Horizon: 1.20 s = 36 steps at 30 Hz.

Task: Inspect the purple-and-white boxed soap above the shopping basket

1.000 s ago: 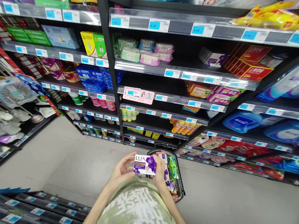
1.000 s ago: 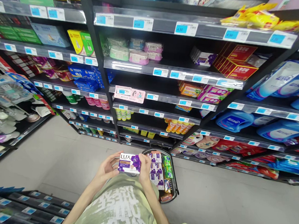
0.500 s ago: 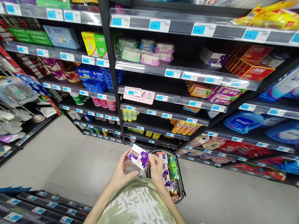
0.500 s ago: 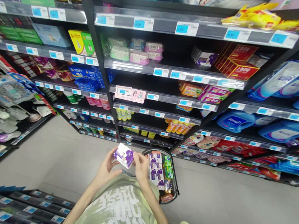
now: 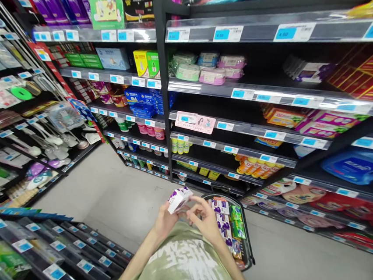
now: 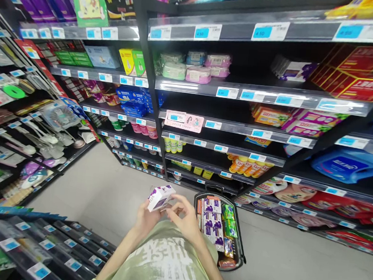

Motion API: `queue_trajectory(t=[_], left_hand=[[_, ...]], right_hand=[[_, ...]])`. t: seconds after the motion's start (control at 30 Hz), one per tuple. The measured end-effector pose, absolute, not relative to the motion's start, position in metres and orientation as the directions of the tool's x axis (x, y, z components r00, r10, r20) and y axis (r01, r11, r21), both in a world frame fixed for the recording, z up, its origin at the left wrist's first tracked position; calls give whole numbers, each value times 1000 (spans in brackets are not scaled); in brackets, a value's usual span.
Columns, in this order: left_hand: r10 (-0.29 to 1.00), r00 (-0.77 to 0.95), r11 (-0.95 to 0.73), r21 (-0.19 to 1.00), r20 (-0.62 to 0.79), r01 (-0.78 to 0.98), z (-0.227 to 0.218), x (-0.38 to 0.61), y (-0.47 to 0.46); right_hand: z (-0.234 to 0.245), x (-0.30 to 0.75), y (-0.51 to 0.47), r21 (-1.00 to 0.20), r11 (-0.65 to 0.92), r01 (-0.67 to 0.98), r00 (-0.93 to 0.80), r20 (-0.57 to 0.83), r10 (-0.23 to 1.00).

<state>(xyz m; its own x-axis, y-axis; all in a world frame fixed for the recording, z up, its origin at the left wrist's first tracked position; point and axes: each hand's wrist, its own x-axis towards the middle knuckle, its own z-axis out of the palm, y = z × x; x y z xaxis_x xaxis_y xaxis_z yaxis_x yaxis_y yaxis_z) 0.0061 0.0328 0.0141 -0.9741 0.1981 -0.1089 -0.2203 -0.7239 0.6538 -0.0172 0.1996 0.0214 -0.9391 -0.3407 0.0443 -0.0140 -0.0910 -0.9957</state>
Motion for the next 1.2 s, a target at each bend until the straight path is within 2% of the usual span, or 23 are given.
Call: queue_trajectory(t=[0.13,0.33,0.53,0.73,0.93,1.2], left_hand=[[221,-963,-777,569,-155,-270,14,5,30],[276,-948,-750,581,-161,-317,7,7,28],[364,-914,-749,526,-181,-403,9,9,27],[380,-907,-765,490,-181,-418,8,10,28],[407,-901,-744,518,-151,-422,8,9,29],[391,-901,-754,496,-186,-430,6,9,31]], right_hand=[[19,-19,195,-1000,-18,-5,-960,9,-279],[12,-19,194,-997,74,-15,-957,-7,-290],[12,-18,199,-960,258,-112,-952,29,-305],[12,-16,202,-961,229,-156,-946,78,-315],[7,-15,204,-967,212,-142,-946,70,-316],[4,-16,205,-965,220,-143,-949,70,-309]])
